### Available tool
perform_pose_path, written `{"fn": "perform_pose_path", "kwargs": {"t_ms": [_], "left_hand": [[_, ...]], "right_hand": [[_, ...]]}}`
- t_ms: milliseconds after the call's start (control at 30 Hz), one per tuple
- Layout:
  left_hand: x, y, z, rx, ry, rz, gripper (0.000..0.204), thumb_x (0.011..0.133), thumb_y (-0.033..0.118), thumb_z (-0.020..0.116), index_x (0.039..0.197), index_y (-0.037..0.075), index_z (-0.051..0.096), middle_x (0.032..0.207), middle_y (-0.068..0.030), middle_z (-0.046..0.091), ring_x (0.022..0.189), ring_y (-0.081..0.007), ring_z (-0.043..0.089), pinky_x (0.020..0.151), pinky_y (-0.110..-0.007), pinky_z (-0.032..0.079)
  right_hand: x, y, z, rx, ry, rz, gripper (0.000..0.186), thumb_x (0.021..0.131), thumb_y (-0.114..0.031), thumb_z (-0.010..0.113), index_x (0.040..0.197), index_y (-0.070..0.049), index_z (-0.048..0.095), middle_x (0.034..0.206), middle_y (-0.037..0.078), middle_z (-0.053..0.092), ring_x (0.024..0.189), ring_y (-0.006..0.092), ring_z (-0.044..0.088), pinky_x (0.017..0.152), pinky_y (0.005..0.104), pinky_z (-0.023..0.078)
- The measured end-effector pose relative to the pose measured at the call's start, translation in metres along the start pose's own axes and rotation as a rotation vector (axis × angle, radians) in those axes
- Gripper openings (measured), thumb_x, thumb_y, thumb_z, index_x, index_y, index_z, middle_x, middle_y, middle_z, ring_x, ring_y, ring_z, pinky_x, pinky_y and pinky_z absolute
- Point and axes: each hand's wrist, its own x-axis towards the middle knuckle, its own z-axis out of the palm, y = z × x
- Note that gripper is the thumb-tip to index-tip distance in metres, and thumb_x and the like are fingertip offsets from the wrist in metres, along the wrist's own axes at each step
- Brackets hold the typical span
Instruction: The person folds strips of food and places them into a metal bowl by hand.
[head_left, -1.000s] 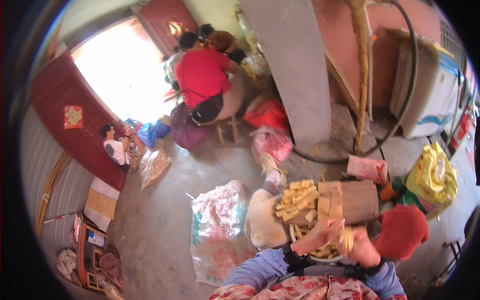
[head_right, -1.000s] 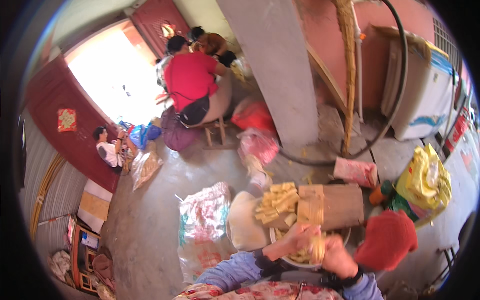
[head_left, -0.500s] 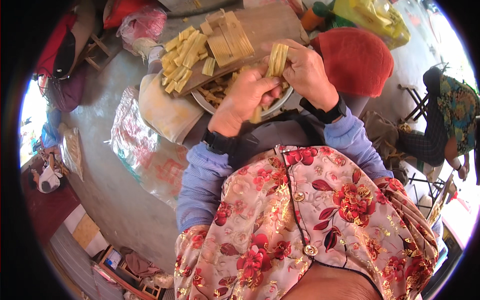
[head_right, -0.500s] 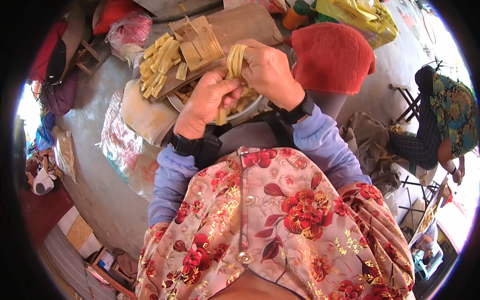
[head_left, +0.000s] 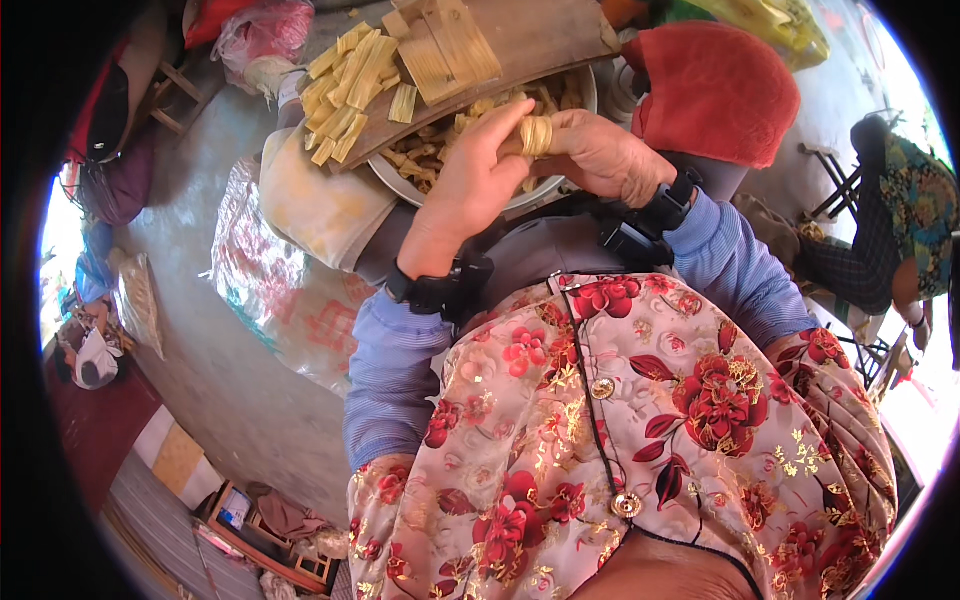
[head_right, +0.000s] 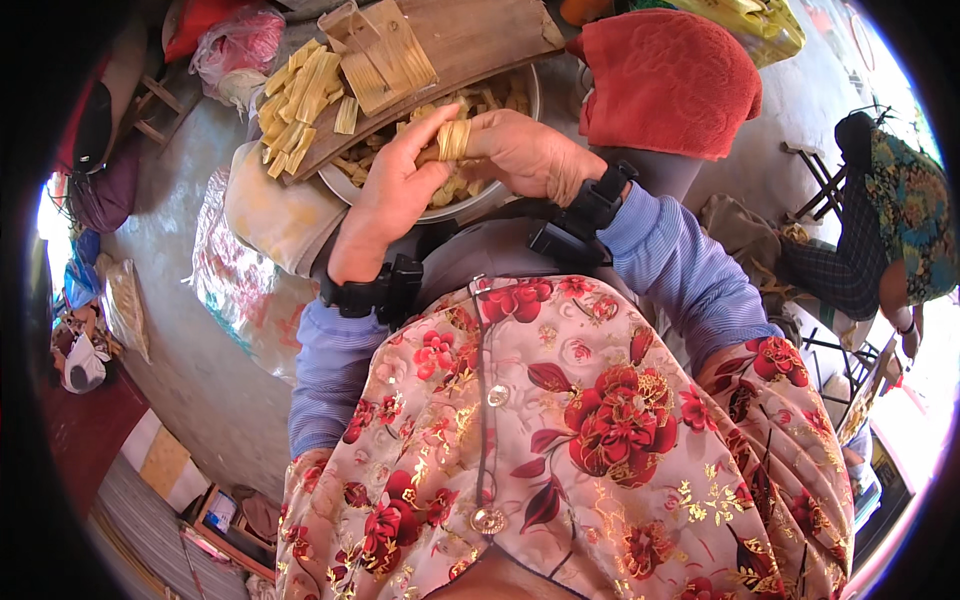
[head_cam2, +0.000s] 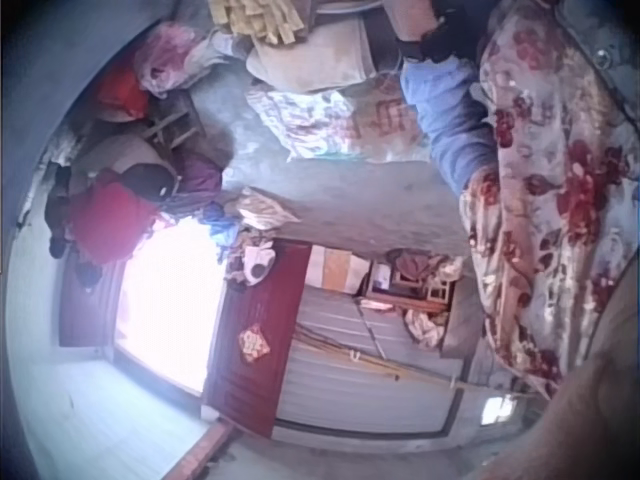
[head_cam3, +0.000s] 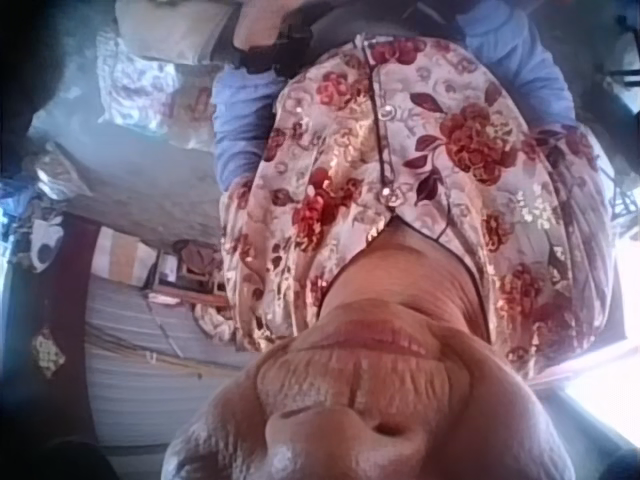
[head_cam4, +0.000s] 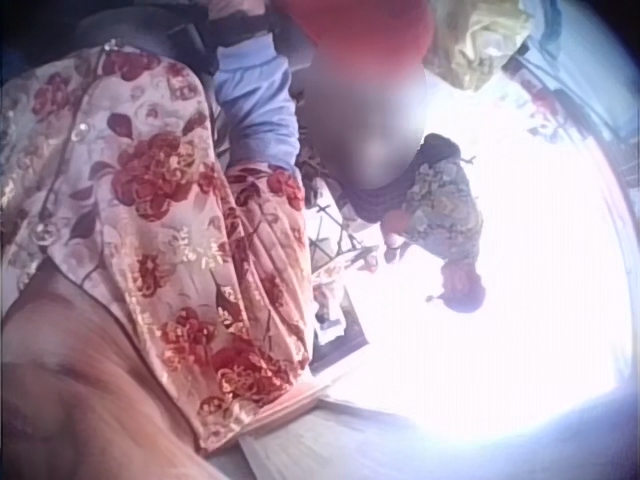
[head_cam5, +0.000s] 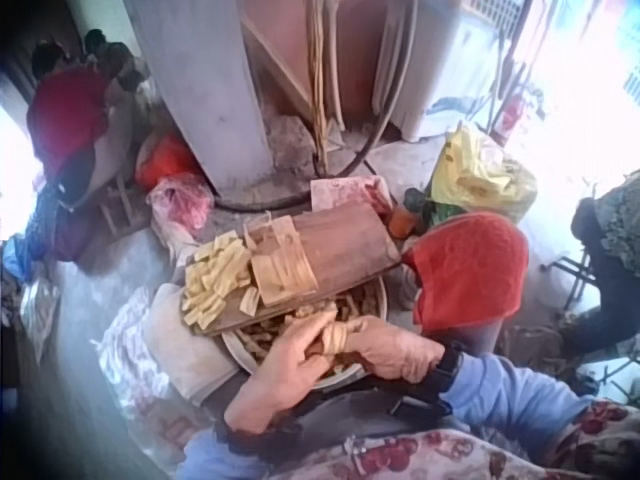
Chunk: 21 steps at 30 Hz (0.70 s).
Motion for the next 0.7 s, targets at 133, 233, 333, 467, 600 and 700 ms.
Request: {"fn": "perform_pose_path", "kwargs": {"t_ms": [133,233,333,467,600,700], "left_hand": [[0.007,0.021,-0.001,0.206,0.052,0.144,0.04,0.083,0.015,0.059,0.119,-0.002,0.053,0.114,-0.02,0.056,0.104,-0.0307,0.058,0.086,-0.035,0.046],[0.017,0.023,0.013,0.369,0.213,0.01,0.028,0.083,0.018,0.059,0.105,0.001,0.057,0.103,-0.0168,0.06,0.092,-0.034,0.06,0.076,-0.04,0.048],[0.022,0.023,0.02,0.529,0.278,-0.009,0.017,0.083,0.018,0.058,0.093,0.004,0.057,0.095,-0.0144,0.061,0.081,-0.0371,0.059,0.069,-0.045,0.047],[0.028,0.008,0.02,0.408,0.313,-0.068,0.015,0.083,0.014,0.051,0.09,0.002,0.057,0.081,-0.0173,0.06,0.074,-0.0354,0.06,0.066,-0.044,0.048],[0.032,-0.001,0.01,0.126,0.309,-0.187,0.016,0.087,0.012,0.048,0.094,0.001,0.057,0.074,-0.0091,0.06,0.058,-0.0207,0.057,0.053,-0.032,0.045],[0.029,0.022,0.012,-0.791,0.261,-0.545,0.019,0.094,0.02,0.042,0.096,0.007,0.056,0.065,0.0012,0.048,0.047,-0.0067,0.034,0.042,-0.021,0.026]], "right_hand": [[-0.002,-0.009,0.012,-0.302,0.198,-0.147,0.016,0.087,-0.008,0.056,0.097,0.0,0.067,0.104,0.005,0.062,0.09,0.014,0.058,0.073,0.0265,0.047],[0.004,-0.012,0.023,-0.71,0.422,-0.562,0.019,0.077,0.006,0.054,0.094,0.008,0.062,0.1,0.011,0.061,0.088,0.0188,0.059,0.072,0.0265,0.047],[0.002,-0.021,0.023,-0.903,0.372,-0.622,0.014,0.075,0.005,0.056,0.087,0.005,0.065,0.105,0.013,0.059,0.091,0.0242,0.058,0.076,0.0279,0.046],[0.005,-0.012,0.017,-1.241,0.481,-0.865,0.016,0.079,0.005,0.059,0.094,0.003,0.063,0.104,0.009,0.057,0.094,0.0185,0.055,0.079,0.0262,0.045],[0.002,-0.019,0.029,-0.908,0.491,-0.768,0.009,0.075,0.004,0.06,0.083,0.006,0.064,0.109,0.012,0.056,0.093,0.0249,0.055,0.08,0.0298,0.045],[0.001,-0.026,0.031,-0.703,0.58,-0.765,0.009,0.083,-0.001,0.059,0.08,0.008,0.061,0.111,0.007,0.052,0.087,0.0119,0.054,0.072,0.0223,0.046]]}}
